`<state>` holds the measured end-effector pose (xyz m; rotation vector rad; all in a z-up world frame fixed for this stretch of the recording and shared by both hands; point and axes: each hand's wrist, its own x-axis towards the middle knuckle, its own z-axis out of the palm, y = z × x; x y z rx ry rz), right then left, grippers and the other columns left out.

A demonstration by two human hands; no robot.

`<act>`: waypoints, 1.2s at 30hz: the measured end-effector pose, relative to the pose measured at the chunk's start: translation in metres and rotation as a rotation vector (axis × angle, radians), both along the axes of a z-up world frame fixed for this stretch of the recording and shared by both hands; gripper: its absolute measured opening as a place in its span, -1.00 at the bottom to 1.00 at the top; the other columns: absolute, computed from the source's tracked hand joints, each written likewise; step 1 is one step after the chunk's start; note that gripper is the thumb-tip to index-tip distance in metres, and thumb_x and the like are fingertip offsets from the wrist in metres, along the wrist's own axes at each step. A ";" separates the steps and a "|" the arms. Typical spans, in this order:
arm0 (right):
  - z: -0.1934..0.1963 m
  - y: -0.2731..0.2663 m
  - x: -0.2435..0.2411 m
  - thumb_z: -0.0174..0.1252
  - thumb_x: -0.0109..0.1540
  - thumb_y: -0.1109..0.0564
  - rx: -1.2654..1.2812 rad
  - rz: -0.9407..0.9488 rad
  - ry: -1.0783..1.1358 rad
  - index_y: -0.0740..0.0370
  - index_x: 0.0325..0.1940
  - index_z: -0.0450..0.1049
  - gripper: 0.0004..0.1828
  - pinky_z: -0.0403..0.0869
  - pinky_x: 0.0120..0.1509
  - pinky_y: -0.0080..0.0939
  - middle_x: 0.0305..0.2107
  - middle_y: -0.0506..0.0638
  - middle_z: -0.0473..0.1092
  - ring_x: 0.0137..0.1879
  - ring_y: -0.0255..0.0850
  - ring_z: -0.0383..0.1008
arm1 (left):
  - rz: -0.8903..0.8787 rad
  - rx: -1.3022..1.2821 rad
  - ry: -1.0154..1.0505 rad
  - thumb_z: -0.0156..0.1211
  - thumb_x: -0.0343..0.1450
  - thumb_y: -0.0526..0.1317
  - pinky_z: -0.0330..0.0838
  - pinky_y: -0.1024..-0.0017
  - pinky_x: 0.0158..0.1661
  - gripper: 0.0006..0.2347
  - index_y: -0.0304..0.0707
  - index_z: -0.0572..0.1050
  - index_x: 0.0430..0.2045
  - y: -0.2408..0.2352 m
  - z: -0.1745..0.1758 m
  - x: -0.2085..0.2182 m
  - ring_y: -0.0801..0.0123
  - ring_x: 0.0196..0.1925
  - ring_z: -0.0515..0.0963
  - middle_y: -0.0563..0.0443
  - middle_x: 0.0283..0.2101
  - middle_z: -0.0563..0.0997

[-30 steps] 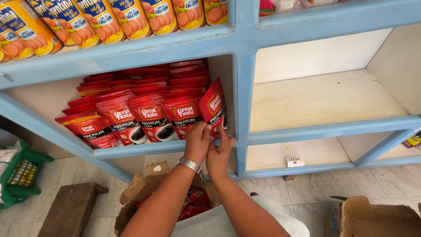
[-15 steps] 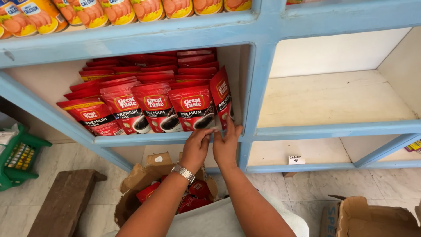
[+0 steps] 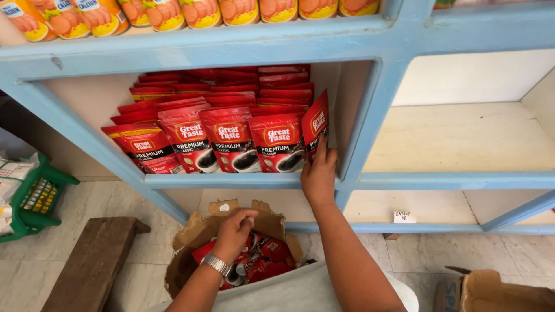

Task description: The person takes red coffee packets from a cardboard box on their lap and places them one by one onto a light blue shelf. They repeat this process, filling the shelf space with the packets.

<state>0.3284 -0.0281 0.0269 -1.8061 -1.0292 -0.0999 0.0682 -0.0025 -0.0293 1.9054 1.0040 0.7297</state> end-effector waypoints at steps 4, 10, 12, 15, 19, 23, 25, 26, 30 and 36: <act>0.001 0.008 0.004 0.15 0.16 0.38 0.010 -0.007 0.030 0.15 0.54 0.04 -0.13 0.45 0.20 0.10 0.14 0.32 0.14 0.17 0.27 0.36 | 0.021 -0.108 0.023 0.15 0.44 -0.34 0.54 0.46 -0.15 -0.81 -0.22 0.62 -0.11 0.008 -0.045 -0.024 0.40 -0.23 0.67 -0.01 -0.27 0.70; 0.004 0.016 0.009 0.12 0.22 0.38 -0.009 -0.031 0.081 0.01 0.53 0.11 -0.19 0.49 0.14 0.07 0.07 0.24 0.24 0.09 0.17 0.45 | 0.022 -0.310 0.029 0.12 0.45 -0.33 0.56 0.43 -0.13 -0.82 -0.24 0.60 -0.12 0.004 -0.056 -0.033 0.41 -0.20 0.69 0.05 -0.15 0.66; 0.004 0.015 0.008 0.11 0.19 0.39 0.044 0.014 0.110 0.03 0.53 0.10 -0.17 0.50 0.15 0.03 0.07 0.24 0.24 0.10 0.12 0.47 | -0.064 -0.261 -0.054 0.14 0.44 -0.33 0.56 0.46 -0.11 -0.81 -0.25 0.61 -0.11 0.002 -0.055 -0.035 0.46 -0.16 0.69 0.02 -0.14 0.66; 0.004 0.022 0.015 0.12 0.19 0.40 0.017 0.007 0.118 0.02 0.53 0.12 -0.16 0.49 0.18 0.02 0.07 0.23 0.25 0.08 0.11 0.47 | -0.053 -0.276 0.007 0.14 0.44 -0.31 0.56 0.46 -0.15 -0.81 -0.22 0.60 -0.11 0.003 -0.041 -0.038 0.45 -0.19 0.68 0.04 -0.13 0.64; 0.000 0.030 0.022 0.13 0.19 0.38 0.013 0.006 0.155 0.01 0.54 0.13 -0.16 0.48 0.21 -0.01 0.07 0.23 0.25 0.09 0.12 0.47 | -0.024 -0.308 0.021 0.14 0.44 -0.30 0.54 0.47 -0.15 -0.82 -0.19 0.60 -0.11 0.002 -0.032 -0.045 0.44 -0.19 0.66 0.08 -0.12 0.65; 0.000 0.035 0.026 0.17 0.19 0.35 0.059 0.016 0.146 0.03 0.53 0.13 -0.17 0.46 0.23 0.00 0.11 0.25 0.23 0.13 0.15 0.45 | -0.028 -0.207 0.118 0.17 0.43 -0.30 0.50 0.40 -0.16 -0.82 -0.20 0.61 -0.13 -0.004 -0.017 -0.053 0.38 -0.19 0.63 0.06 -0.12 0.65; 0.003 0.037 0.026 0.16 0.20 0.35 0.058 0.020 0.171 0.02 0.53 0.14 -0.19 0.46 0.24 0.00 0.12 0.25 0.23 0.15 0.14 0.44 | -0.025 -0.208 0.156 0.17 0.43 -0.30 0.50 0.38 -0.17 -0.82 -0.18 0.61 -0.12 -0.006 -0.018 -0.057 0.36 -0.21 0.62 0.06 -0.13 0.65; 0.005 0.037 0.025 0.15 0.22 0.35 0.060 0.020 0.172 0.01 0.53 0.15 -0.20 0.43 0.28 0.00 0.12 0.25 0.24 0.17 0.14 0.43 | -0.060 -0.168 0.095 0.17 0.42 -0.32 0.50 0.39 -0.15 -0.82 -0.21 0.60 -0.14 -0.005 -0.024 -0.061 0.35 -0.17 0.62 0.04 -0.12 0.64; 0.007 0.041 0.027 0.17 0.22 0.32 0.078 0.045 0.196 0.01 0.52 0.16 -0.21 0.38 0.34 -0.03 0.15 0.23 0.24 0.23 0.12 0.38 | -0.062 -0.192 0.167 0.18 0.43 -0.31 0.50 0.41 -0.13 -0.83 -0.17 0.60 -0.13 -0.012 -0.001 -0.064 0.37 -0.15 0.63 0.05 -0.14 0.62; 0.013 0.040 0.024 0.18 0.22 0.30 0.066 0.042 0.239 -0.01 0.51 0.19 -0.23 0.35 0.39 -0.06 0.14 0.20 0.24 0.25 0.07 0.36 | -0.066 -0.135 0.236 0.17 0.42 -0.31 0.54 0.40 -0.13 -0.82 -0.12 0.60 -0.13 -0.016 0.002 -0.070 0.34 -0.15 0.66 0.07 -0.14 0.63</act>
